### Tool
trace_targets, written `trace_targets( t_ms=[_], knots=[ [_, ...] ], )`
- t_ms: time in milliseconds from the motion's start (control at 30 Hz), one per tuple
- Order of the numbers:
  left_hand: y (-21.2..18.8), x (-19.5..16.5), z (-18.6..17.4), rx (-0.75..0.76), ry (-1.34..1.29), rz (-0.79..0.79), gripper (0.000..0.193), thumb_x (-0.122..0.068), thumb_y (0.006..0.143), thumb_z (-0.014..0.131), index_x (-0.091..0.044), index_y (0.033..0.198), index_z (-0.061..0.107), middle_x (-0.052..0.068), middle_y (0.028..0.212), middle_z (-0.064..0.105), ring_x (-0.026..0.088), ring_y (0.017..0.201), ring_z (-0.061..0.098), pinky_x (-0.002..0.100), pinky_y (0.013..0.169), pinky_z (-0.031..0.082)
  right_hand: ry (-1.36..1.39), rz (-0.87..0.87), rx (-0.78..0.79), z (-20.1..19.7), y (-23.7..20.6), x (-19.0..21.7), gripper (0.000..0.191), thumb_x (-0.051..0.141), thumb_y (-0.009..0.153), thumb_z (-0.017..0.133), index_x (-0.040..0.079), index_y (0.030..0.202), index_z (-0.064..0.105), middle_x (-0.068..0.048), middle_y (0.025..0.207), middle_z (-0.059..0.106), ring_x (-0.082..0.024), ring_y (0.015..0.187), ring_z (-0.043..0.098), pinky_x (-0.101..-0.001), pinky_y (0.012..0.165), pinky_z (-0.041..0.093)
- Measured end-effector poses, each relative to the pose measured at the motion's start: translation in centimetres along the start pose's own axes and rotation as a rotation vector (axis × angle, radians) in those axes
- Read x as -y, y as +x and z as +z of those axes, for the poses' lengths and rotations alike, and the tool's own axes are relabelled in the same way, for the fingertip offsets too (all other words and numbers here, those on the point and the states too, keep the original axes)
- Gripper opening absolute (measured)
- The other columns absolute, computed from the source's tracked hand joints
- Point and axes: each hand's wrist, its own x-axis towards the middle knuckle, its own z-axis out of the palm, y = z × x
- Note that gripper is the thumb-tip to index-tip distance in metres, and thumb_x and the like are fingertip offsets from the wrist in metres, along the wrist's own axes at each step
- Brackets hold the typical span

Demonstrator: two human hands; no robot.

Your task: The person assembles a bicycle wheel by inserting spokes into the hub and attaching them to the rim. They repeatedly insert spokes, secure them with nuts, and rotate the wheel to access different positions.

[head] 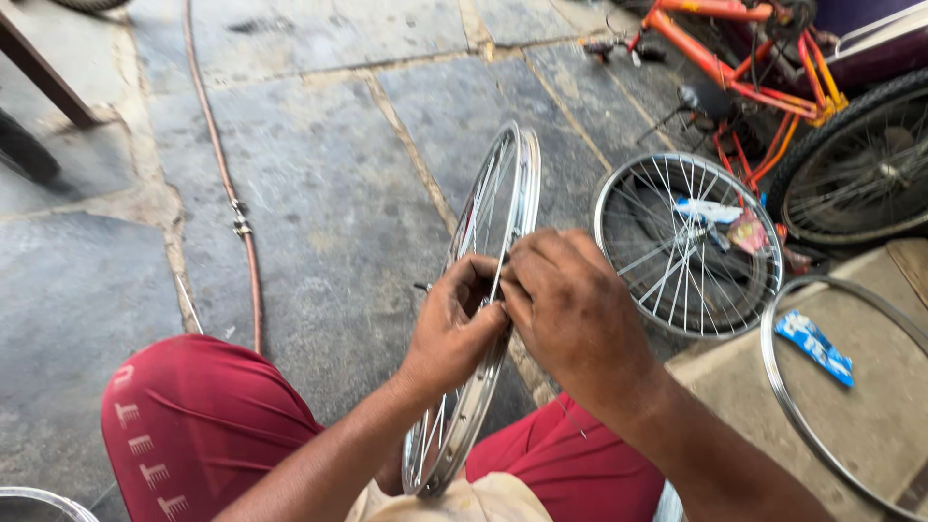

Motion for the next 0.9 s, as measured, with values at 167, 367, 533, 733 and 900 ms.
trace_targets(
  t_ms=[167, 367, 533, 733, 900],
  knots=[
    [0.1, -0.6, 0.0, -0.017, 0.143, -0.095, 0.034, -0.007, 0.086, 0.058, -0.001, 0.119, 0.057, 0.006, 0.096, 0.064, 0.012, 0.088, 0.063, 0.030, 0.082, 0.059, -0.065, -0.109, 0.064, -0.6, 1.0, -0.8, 0.014, 0.015, 0.083, 0.075, 0.003, 0.090, 0.071, -0.010, 0.101, 0.069, -0.028, 0.104, 0.064, -0.0431, 0.090, 0.053],
    [0.2, -0.6, -1.0, 0.006, 0.064, -0.061, 0.030, -0.018, 0.092, 0.055, -0.001, 0.117, 0.059, 0.004, 0.096, 0.060, 0.010, 0.093, 0.059, 0.030, 0.087, 0.052, -0.204, -0.397, 0.280, -2.0, 3.5, -1.9, 0.015, 0.018, 0.083, 0.073, 0.004, 0.087, 0.068, -0.010, 0.090, 0.065, -0.027, 0.095, 0.065, -0.0431, 0.086, 0.054],
    [1.0, 0.3, -2.4, 0.083, 0.072, -0.001, 0.032, -0.013, 0.096, 0.046, 0.001, 0.118, 0.064, 0.007, 0.098, 0.061, 0.012, 0.094, 0.057, 0.031, 0.089, 0.050, -0.355, -0.411, 0.613, -2.9, 4.7, -1.8, 0.009, 0.015, 0.089, 0.069, 0.007, 0.090, 0.067, -0.005, 0.090, 0.062, -0.020, 0.089, 0.065, -0.0370, 0.081, 0.056],
    [1.5, 0.6, -2.7, 0.066, 0.165, -0.090, 0.019, -0.011, 0.100, 0.058, -0.002, 0.117, 0.061, 0.008, 0.104, 0.068, 0.012, 0.103, 0.068, 0.033, 0.097, 0.059, -0.248, -0.430, 0.522, -3.1, 5.1, -1.4, 0.032, 0.027, 0.091, 0.069, 0.006, 0.115, 0.068, -0.007, 0.091, 0.063, -0.025, 0.088, 0.064, -0.0400, 0.075, 0.056],
    [1.9, 0.1, -2.5, 0.036, 0.226, -0.140, 0.014, -0.010, 0.099, 0.063, -0.003, 0.111, 0.062, 0.009, 0.101, 0.068, 0.013, 0.099, 0.068, 0.032, 0.093, 0.061, -0.297, -0.419, 0.560, -3.2, 5.3, -1.2, 0.037, 0.024, 0.090, 0.066, 0.007, 0.122, 0.066, -0.007, 0.094, 0.062, -0.022, 0.085, 0.064, -0.0395, 0.076, 0.056]
  ],
)
